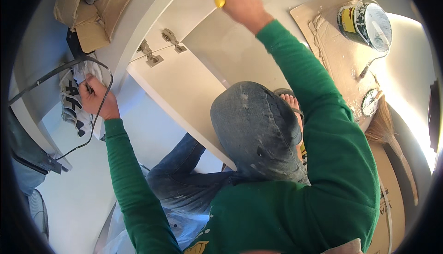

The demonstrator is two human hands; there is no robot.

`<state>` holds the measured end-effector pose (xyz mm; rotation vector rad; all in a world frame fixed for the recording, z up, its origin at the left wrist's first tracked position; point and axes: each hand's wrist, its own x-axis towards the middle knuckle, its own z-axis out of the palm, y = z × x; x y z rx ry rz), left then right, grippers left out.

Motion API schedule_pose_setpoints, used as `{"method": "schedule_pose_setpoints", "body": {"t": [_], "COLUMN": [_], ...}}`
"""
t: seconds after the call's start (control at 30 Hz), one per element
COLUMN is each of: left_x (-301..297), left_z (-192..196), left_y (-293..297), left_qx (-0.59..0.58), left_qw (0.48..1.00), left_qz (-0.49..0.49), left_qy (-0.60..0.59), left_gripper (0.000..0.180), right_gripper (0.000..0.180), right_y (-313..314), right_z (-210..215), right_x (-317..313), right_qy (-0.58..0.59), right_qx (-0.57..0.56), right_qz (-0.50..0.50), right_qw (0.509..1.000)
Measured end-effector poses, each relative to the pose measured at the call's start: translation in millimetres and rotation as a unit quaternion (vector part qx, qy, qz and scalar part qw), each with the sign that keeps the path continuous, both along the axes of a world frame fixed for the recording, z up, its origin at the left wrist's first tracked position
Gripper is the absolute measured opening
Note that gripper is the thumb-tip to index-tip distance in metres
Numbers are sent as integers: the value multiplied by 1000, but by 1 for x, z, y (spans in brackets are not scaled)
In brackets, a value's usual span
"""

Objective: The person installs metal hinges on a white cabinet door using a screwdriver, then applies white paint to the cabinet interior with a brush. The person sits on the floor during the task.

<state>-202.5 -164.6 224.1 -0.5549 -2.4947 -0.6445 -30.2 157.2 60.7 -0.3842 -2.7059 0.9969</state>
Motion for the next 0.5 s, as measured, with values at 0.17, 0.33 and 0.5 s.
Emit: {"method": "schedule_pose_setpoints", "body": {"t": [0.17,0.33,0.5], "left_x": [-2,1,-5], "left_z": [1,3,0], "left_y": [2,2,-5], "left_qx": [-2,24,57], "left_qw": [999,998,996], "left_qz": [-31,-50,-55], "left_qy": [16,-13,-48], "left_gripper": [34,31,27], "right_gripper": [19,30,47], "right_y": [-28,-20,-40], "right_z": [-49,-49,-61], "right_x": [-29,-132,-108], "right_qy": [163,89,-40], "right_qx": [-274,-298,-257], "right_qz": [83,-15,67], "right_qw": [944,950,963]}}
